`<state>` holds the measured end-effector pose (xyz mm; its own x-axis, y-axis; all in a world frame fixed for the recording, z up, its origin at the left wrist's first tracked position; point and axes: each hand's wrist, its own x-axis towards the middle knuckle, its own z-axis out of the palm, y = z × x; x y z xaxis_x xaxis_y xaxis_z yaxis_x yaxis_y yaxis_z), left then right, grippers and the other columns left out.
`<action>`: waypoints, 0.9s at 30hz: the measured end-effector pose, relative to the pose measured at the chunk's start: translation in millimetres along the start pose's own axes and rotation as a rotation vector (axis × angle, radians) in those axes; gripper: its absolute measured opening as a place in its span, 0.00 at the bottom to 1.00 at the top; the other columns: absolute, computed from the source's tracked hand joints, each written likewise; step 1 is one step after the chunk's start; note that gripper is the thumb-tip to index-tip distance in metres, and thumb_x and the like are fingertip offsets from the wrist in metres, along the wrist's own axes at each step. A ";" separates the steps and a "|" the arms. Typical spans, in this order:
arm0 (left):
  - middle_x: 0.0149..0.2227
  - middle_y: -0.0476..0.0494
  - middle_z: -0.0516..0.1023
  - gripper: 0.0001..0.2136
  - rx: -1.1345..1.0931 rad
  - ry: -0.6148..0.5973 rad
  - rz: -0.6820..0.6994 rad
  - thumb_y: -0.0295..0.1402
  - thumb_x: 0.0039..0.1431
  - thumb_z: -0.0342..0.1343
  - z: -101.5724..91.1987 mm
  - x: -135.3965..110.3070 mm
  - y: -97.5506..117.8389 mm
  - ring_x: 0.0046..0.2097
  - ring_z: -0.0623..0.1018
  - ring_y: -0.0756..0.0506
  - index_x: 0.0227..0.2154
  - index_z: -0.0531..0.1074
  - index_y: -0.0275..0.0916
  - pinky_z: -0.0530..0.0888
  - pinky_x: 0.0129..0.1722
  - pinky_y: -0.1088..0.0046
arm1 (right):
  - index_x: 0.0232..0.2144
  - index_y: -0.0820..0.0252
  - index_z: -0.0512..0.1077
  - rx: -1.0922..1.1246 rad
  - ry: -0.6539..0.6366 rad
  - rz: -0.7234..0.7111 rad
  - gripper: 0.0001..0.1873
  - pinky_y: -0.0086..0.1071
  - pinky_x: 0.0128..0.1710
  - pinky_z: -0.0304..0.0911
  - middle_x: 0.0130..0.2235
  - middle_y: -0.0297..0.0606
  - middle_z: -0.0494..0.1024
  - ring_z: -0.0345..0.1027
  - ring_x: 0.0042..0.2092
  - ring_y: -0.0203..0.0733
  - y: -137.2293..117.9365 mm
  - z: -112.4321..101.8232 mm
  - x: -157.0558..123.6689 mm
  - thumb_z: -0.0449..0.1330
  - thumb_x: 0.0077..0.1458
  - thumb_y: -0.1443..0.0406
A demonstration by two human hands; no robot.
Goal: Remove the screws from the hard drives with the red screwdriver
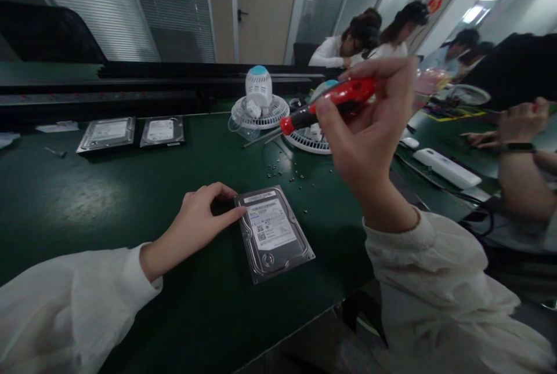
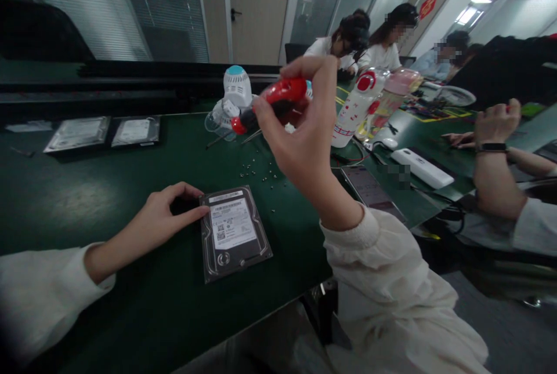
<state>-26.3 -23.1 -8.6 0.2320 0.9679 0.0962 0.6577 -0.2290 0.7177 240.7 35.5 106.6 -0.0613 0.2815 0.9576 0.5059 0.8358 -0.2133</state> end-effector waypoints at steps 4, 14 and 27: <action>0.46 0.43 0.81 0.18 -0.019 0.021 0.027 0.52 0.65 0.57 0.1 -0.1 2.5 0.50 0.79 0.36 0.45 0.78 0.44 0.73 0.52 0.51 | 0.38 0.56 0.59 -0.181 -0.048 0.061 0.19 0.39 0.48 0.70 0.42 0.37 0.66 0.66 0.44 0.37 12.5 -35.4 -34.0 0.67 0.54 0.64; 0.45 0.44 0.82 0.16 0.000 0.028 0.033 0.49 0.68 0.53 -1.2 -0.4 6.6 0.48 0.80 0.36 0.44 0.78 0.44 0.72 0.54 0.50 | 0.29 0.57 0.57 -0.377 -0.460 0.303 0.15 0.33 0.37 0.64 0.37 0.38 0.68 0.63 0.38 0.38 16.7 -91.5 -105.3 0.63 0.53 0.66; 0.44 0.45 0.83 0.15 -0.036 0.028 0.054 0.47 0.68 0.53 -1.0 1.0 5.4 0.47 0.80 0.38 0.43 0.78 0.44 0.74 0.49 0.55 | 0.46 0.59 0.68 -0.552 -0.733 0.458 0.17 0.44 0.53 0.70 0.50 0.49 0.72 0.70 0.51 0.50 31.0 -102.1 -101.1 0.58 0.61 0.53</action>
<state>-23.2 -23.2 -3.9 0.2458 0.9569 0.1545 0.6183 -0.2775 0.7353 350.4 -15.2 22.9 -0.1799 0.8925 0.4136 0.9269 0.2946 -0.2325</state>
